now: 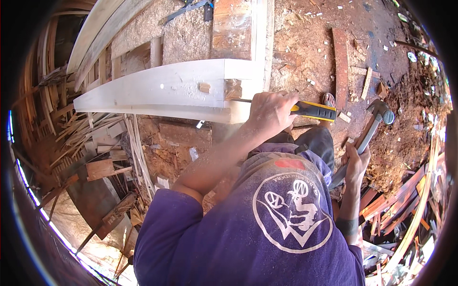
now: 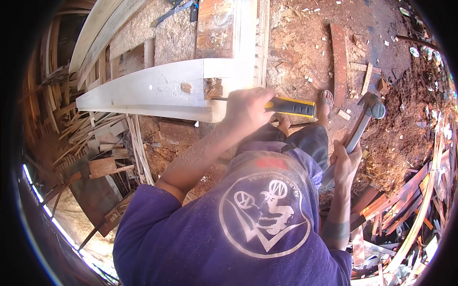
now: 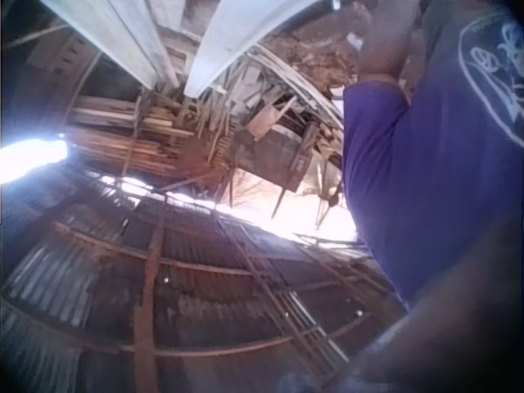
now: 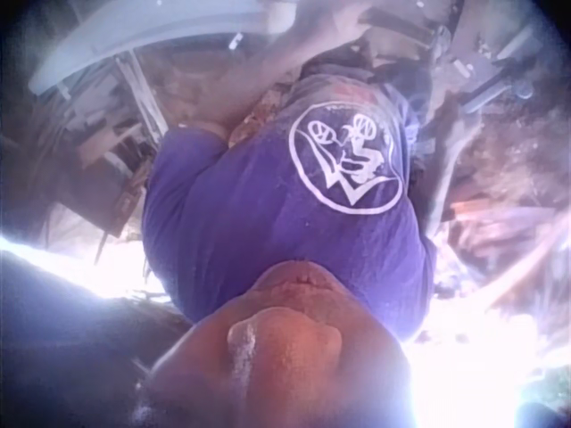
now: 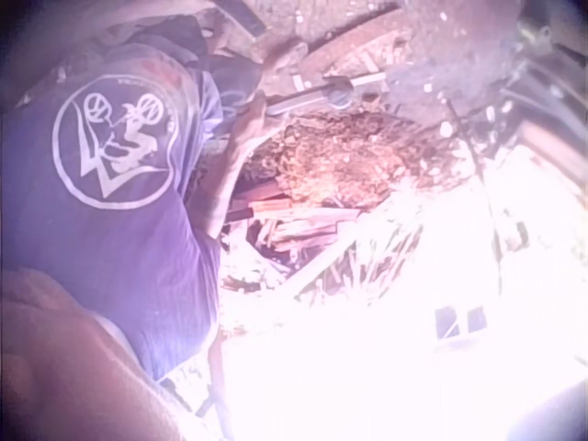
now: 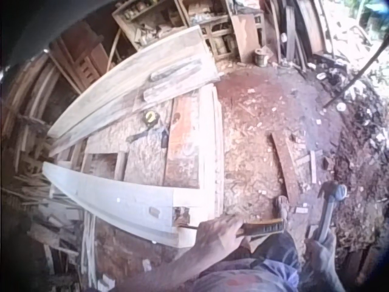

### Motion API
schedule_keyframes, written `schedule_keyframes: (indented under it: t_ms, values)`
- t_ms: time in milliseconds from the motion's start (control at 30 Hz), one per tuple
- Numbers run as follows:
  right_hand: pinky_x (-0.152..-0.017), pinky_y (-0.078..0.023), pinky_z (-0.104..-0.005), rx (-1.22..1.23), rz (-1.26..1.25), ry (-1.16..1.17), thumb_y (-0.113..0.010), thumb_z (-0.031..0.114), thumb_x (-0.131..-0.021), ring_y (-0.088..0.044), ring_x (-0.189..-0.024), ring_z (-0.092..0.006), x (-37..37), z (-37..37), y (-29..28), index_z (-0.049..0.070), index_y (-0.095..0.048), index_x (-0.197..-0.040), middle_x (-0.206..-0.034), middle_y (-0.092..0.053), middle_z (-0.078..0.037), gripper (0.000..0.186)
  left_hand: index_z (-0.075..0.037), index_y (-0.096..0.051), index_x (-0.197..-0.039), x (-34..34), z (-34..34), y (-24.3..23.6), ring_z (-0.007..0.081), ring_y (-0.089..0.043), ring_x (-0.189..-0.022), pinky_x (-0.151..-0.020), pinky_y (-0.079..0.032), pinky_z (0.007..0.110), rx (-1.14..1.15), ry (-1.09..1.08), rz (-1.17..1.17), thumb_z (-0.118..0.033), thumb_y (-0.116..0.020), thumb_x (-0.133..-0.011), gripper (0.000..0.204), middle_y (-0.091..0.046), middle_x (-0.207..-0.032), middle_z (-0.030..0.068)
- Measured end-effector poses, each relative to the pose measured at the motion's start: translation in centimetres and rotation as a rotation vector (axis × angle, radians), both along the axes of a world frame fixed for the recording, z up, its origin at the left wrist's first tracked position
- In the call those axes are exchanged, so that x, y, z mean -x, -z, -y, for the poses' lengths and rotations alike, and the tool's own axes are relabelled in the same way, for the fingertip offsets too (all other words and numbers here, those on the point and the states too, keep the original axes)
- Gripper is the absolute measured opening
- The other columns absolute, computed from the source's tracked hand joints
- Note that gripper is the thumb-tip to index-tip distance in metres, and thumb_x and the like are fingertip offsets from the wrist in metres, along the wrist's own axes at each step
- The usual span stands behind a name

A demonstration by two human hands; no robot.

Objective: The person is using a chisel and a hammer to remove wood from a notch in a wooden beam.

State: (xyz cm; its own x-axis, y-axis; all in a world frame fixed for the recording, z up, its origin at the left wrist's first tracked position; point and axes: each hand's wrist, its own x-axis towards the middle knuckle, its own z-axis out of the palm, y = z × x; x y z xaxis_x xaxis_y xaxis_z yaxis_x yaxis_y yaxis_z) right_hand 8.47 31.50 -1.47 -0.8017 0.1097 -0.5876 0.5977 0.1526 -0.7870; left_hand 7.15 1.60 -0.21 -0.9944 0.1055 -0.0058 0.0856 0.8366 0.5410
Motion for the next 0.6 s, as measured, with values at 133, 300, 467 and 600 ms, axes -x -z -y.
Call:
schedule_keyframes:
  t_ms: [133, 300, 467, 600]
  values:
    - [-0.041, -0.035, -0.0243, 0.014, -0.033, 0.05, -0.065, 0.006, -0.088, -0.046, -0.043, -0.0091, 0.39, 0.18, 0.03, 0.005, -0.055, -0.089, -0.059, -0.051, -0.001, 0.011, -0.01, -0.065, -0.091, 0.21, -0.23, 0.17, 0.0321, -0.067, -0.068, -0.06, -0.052, 0.043, 0.001, -0.012, -0.006, -0.017, -0.078, -0.07, 0.026, -0.065, -0.075, 0.0093]
    - [-0.041, -0.036, -0.0241, 0.02, -0.05, 0.06, -0.065, 0.006, -0.088, -0.046, -0.044, -0.0087, 0.72, 0.21, -0.18, 0.004, -0.055, -0.089, -0.06, -0.051, -0.001, 0.011, -0.009, -0.065, -0.092, 0.32, -0.4, 0.35, 0.0325, -0.067, -0.066, -0.058, -0.051, 0.043, 0.034, -0.01, 0.028, -0.019, -0.077, -0.072, 0.025, -0.066, -0.075, 0.01]
    - [-0.041, -0.036, -0.0241, 0.016, -0.037, 0.026, -0.066, 0.007, -0.088, -0.046, -0.044, -0.0087, 0.67, 0.05, -0.1, 0.004, -0.055, -0.088, -0.06, -0.051, -0.001, 0.011, -0.009, -0.066, -0.092, 0.39, -0.28, 0.19, 0.0322, -0.068, -0.067, -0.058, -0.051, 0.043, 0.036, 0.001, 0.027, -0.02, -0.077, -0.072, 0.026, -0.067, -0.074, 0.0106]
    - [-0.041, -0.036, -0.0242, 0.011, -0.033, 0.014, -0.066, 0.008, -0.088, -0.046, -0.044, -0.0087, 0.57, 0.18, -0.2, 0.004, -0.054, -0.088, -0.06, -0.051, -0.001, 0.012, -0.01, -0.066, -0.092, 0.43, -0.15, -0.03, 0.0319, -0.068, -0.067, -0.059, -0.052, 0.043, 0.038, 0.014, 0.056, -0.022, -0.078, -0.073, 0.026, -0.067, -0.073, 0.0106]
